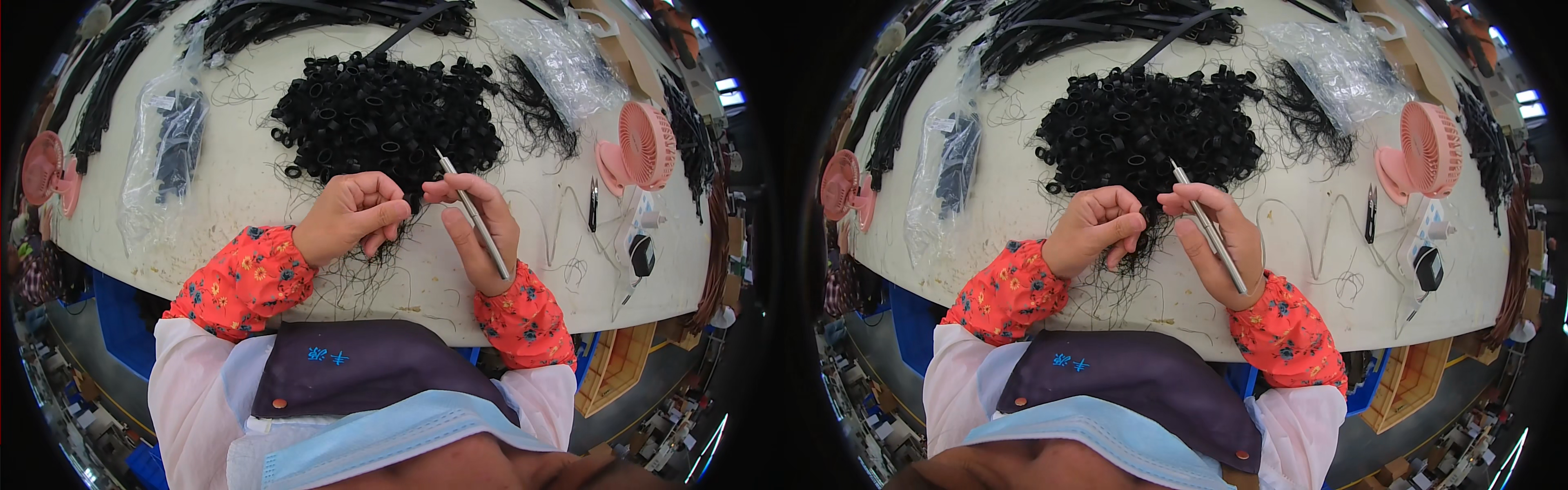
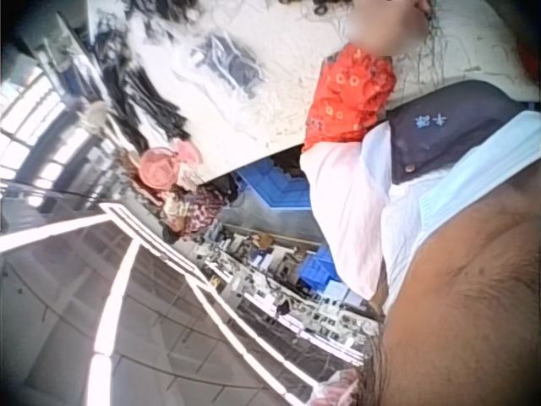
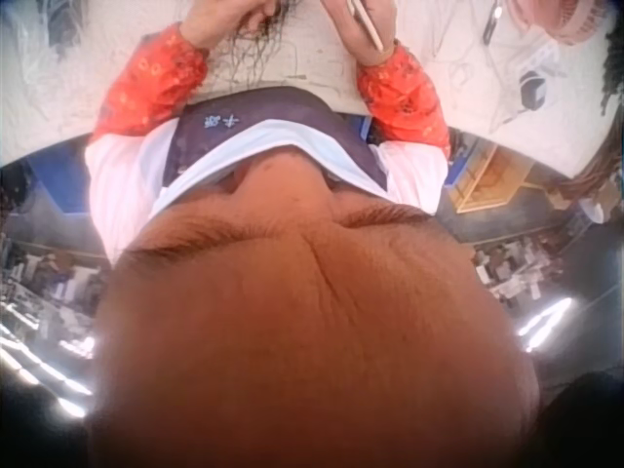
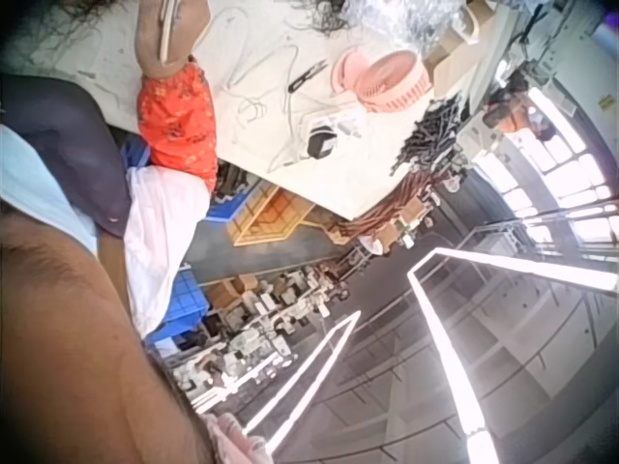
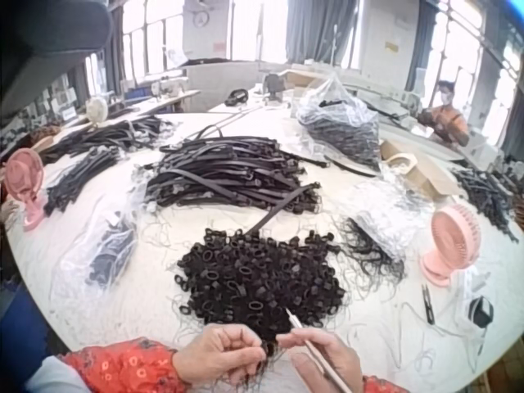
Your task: The person sits at a workbench and uses a metal tool to thread black hair strands through small black plastic rings. They handle the components one at a time, manipulating the hair and rings with both hands to secure the hair inside the plastic casing.
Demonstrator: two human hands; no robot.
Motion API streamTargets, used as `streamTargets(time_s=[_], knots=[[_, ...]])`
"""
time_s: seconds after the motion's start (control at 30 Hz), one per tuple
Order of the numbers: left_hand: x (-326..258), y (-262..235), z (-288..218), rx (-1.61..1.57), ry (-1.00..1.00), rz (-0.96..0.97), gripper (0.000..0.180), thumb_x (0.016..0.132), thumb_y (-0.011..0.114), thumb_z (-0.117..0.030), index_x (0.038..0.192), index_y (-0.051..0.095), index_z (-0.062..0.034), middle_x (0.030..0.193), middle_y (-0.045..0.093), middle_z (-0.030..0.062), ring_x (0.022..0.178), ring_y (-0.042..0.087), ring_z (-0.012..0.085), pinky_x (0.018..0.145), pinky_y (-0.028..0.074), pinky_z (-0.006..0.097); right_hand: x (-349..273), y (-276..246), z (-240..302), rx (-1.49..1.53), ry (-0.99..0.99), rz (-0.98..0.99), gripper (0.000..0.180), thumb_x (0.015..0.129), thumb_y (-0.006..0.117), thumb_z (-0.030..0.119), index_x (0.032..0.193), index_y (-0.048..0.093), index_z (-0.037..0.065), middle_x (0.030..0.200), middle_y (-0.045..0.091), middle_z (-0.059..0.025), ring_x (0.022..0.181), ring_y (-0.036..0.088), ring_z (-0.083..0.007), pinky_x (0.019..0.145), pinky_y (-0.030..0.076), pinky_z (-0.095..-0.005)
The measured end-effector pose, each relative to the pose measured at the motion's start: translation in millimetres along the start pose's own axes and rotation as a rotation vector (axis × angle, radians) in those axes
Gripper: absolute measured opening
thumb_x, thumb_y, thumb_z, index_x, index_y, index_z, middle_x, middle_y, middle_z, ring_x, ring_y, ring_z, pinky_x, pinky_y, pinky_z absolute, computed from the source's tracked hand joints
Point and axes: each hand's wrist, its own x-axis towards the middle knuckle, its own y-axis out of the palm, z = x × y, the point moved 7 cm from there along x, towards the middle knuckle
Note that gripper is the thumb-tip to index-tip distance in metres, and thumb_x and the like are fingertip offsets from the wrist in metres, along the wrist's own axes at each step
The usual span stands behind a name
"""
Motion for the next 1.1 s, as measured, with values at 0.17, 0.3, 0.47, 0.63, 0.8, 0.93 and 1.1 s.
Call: streamTargets(time_s=[0.17,0.3,0.47,0.63,0.8,0.93,1.1], knots=[[-1.8,-5.5,-6.9,0.124,0.083,-0.098,0.013,0.092,0.062,-0.013,0.094,0.059,-0.0005,0.065,0.059,0.0023,0.046,0.046,0.0022,0.041,0.034,0.017,-0.5,-12.7,-7.9,0.221,0.007,0.084,0.026,0.101,0.044,0.018,0.109,0.057,-0.003,0.084,0.066,-0.0104,0.078,0.062,-0.0133,0.078,0.045,-0.0270],[-2.6,-5.9,-6.1,0.189,0.134,-0.120,0.012,0.092,0.061,-0.012,0.096,0.060,-0.0006,0.066,0.058,0.0013,0.047,0.046,0.0011,0.042,0.034,0.017,-0.3,-10.2,-6.3,0.188,0.007,0.151,0.025,0.101,0.044,0.018,0.108,0.058,-0.002,0.081,0.065,-0.0086,0.072,0.061,-0.0108,0.080,0.043,-0.0278],[-4.0,-4.6,-9.2,0.235,0.175,-0.122,0.011,0.092,0.061,-0.011,0.095,0.060,-0.0011,0.067,0.058,-0.0004,0.053,0.050,0.0007,0.042,0.035,0.017,0.2,-6.4,-4.6,0.108,-0.013,0.160,0.024,0.101,0.044,0.018,0.106,0.060,0.000,0.077,0.064,-0.0055,0.069,0.060,-0.0086,0.090,0.038,-0.0309],[-4.7,-2.0,-11.2,0.223,0.178,-0.114,0.010,0.092,0.061,-0.010,0.095,0.060,-0.0012,0.068,0.058,-0.0017,0.057,0.052,0.0009,0.043,0.035,0.017,-0.8,-5.5,-4.5,0.092,-0.001,0.159,0.024,0.101,0.045,0.019,0.106,0.060,0.001,0.077,0.064,-0.0049,0.069,0.060,-0.0083,0.091,0.037,-0.0306],[-4.6,-3.4,-10.6,0.217,0.193,-0.115,0.010,0.091,0.062,-0.010,0.095,0.060,-0.0009,0.069,0.057,-0.0017,0.055,0.050,0.0009,0.043,0.035,0.016,0.4,-7.1,-4.8,0.073,-0.021,0.168,0.024,0.100,0.045,0.018,0.106,0.060,0.000,0.081,0.063,-0.0060,0.070,0.061,-0.0095,0.084,0.041,-0.0287],[-4.9,-8.6,-14.2,0.137,0.243,-0.135,0.007,0.091,0.060,-0.007,0.090,0.057,-0.0015,0.086,0.063,0.0061,0.050,0.049,0.0022,0.043,0.037,0.017,-0.3,-11.8,-3.4,0.153,0.001,0.085,0.025,0.101,0.045,0.018,0.106,0.059,-0.002,0.076,0.063,-0.0062,0.070,0.061,-0.0113,0.074,0.045,-0.0271],[-1.8,-28.1,-30.6,-0.068,0.305,-0.164,0.003,0.092,0.052,-0.004,0.093,0.049,-0.0039,0.112,0.061,0.0189,0.055,0.056,0.0076,0.046,0.044,0.020,-0.3,-17.6,-6.0,0.197,0.020,0.006,0.028,0.101,0.043,0.020,0.105,0.058,-0.003,0.071,0.062,-0.0074,0.068,0.060,-0.0133,0.067,0.046,-0.0271]])
